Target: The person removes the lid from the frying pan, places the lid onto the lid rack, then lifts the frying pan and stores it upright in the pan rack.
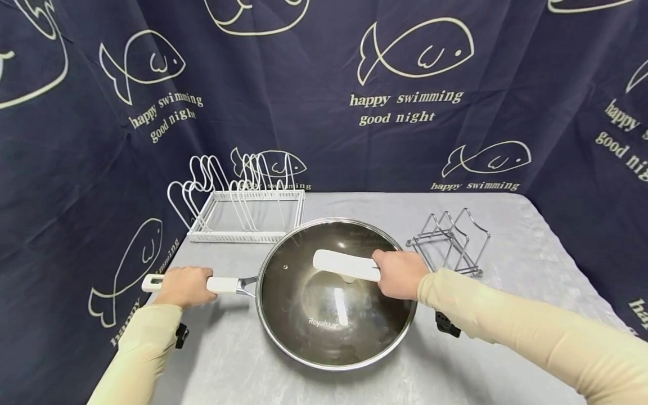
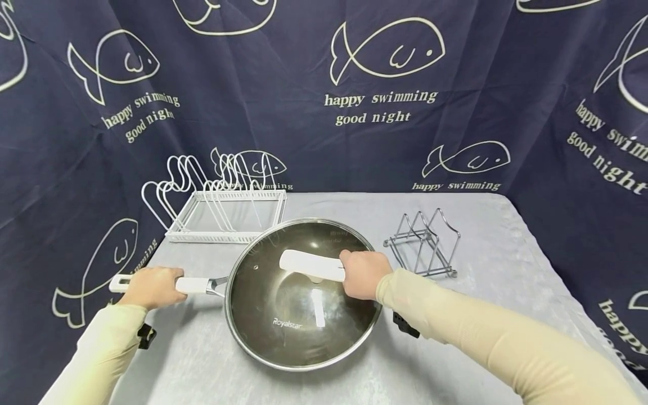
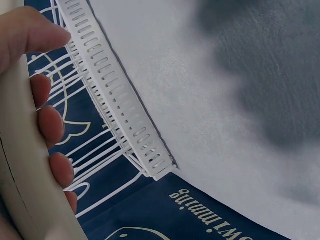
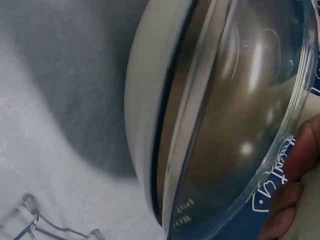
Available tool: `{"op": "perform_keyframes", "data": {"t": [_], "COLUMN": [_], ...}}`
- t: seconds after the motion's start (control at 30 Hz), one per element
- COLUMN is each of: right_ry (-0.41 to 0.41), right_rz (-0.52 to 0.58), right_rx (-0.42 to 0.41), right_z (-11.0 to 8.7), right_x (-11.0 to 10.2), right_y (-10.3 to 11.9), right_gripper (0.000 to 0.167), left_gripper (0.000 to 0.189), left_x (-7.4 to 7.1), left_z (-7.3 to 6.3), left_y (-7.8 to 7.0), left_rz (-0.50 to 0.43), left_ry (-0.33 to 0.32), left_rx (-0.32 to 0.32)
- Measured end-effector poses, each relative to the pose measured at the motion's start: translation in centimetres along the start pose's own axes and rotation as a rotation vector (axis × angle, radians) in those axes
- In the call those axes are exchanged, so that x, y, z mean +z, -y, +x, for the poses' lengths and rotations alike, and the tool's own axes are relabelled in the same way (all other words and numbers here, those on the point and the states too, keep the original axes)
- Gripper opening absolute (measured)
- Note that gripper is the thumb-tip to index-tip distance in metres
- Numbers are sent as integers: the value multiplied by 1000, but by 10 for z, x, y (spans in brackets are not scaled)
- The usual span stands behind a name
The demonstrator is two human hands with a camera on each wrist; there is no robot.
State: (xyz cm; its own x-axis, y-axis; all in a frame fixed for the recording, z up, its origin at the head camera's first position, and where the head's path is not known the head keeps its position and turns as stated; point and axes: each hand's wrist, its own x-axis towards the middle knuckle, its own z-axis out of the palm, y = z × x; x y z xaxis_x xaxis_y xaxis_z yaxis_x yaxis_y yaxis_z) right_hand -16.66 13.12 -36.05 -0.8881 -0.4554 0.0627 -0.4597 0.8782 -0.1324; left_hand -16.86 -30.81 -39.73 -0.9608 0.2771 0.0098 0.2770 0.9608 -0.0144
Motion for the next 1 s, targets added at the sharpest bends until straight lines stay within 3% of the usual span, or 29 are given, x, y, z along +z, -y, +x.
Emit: {"op": "perform_keyframes", "data": {"t": [0.3,1.0], "right_ry": [35,-12], "right_rz": [38,63], "right_rx": [56,70], "right_z": [-5,-16], "right_x": [0,-14], "right_y": [-1,-9], "right_gripper": [19,26], "left_gripper": [29,25], "left_x": [4,1], "left_z": [-4,0], "left_y": [0,-1], "left_rz": [6,-2], "left_ry": [-4,-36], "left_rx": [-2,30]}}
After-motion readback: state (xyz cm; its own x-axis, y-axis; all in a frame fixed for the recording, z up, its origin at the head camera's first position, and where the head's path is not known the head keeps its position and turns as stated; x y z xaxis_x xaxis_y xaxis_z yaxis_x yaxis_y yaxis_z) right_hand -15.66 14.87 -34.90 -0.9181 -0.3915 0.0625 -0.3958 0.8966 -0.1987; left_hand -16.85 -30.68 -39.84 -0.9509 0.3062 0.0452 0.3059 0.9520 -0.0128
